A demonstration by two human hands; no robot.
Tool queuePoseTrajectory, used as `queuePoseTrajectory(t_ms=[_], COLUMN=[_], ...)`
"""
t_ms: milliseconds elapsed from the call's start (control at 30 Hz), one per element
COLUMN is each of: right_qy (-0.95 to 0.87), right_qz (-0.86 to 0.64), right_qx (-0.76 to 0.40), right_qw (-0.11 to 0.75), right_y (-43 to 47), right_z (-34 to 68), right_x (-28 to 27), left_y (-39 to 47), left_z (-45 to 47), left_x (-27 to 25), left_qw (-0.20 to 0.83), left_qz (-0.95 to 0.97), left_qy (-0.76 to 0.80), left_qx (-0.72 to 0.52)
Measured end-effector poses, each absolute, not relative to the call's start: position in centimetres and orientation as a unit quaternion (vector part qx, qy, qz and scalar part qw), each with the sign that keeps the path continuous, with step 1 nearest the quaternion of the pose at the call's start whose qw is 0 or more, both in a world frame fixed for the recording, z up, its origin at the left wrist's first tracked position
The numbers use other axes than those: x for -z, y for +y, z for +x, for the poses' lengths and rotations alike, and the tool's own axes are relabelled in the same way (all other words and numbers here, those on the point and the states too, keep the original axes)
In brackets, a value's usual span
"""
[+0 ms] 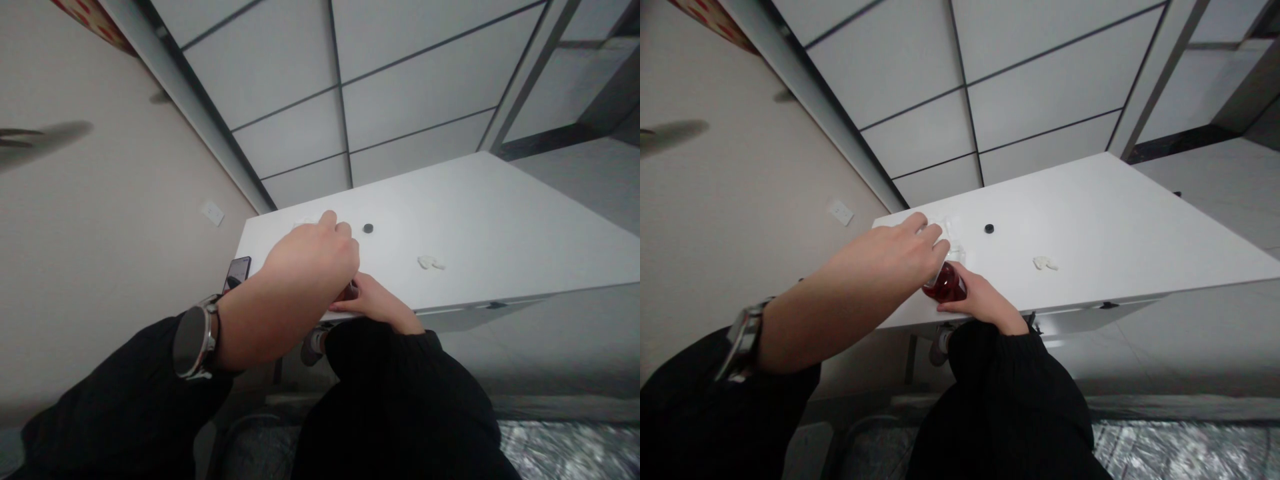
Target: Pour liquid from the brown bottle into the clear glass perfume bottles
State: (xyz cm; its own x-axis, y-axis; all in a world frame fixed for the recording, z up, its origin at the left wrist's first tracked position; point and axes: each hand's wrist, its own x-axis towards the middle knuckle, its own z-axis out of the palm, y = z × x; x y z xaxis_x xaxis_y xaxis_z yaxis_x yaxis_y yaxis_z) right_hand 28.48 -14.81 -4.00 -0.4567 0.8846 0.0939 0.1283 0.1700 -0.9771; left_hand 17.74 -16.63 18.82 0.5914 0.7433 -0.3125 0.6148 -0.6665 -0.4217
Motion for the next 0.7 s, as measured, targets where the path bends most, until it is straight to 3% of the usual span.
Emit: queuePoseTrajectory(t_ms=[367,533,700], right_qy=[-0.674,-0.668,-0.667], right_qz=[-0.375,-0.36,-0.355], right_qx=[-0.524,-0.531,-0.531], right_qw=[0.362,0.378,0.383], right_y=[-14.8,-14.9,-14.8], right_z=[28.5,28.5,28.5], right_x=[4.4,4.1,3.7], left_y=[-17.2,-17.7,-16.9], left_z=[17.8,15.5,11.2], left_x=[-19.2,-19.0,-18.0], left_qw=[0.144,0.169,0.117], left_qz=[-0.879,-0.881,-0.891], left_qy=[-0.381,-0.387,-0.415], left_qx=[-0.248,-0.211,-0.142])
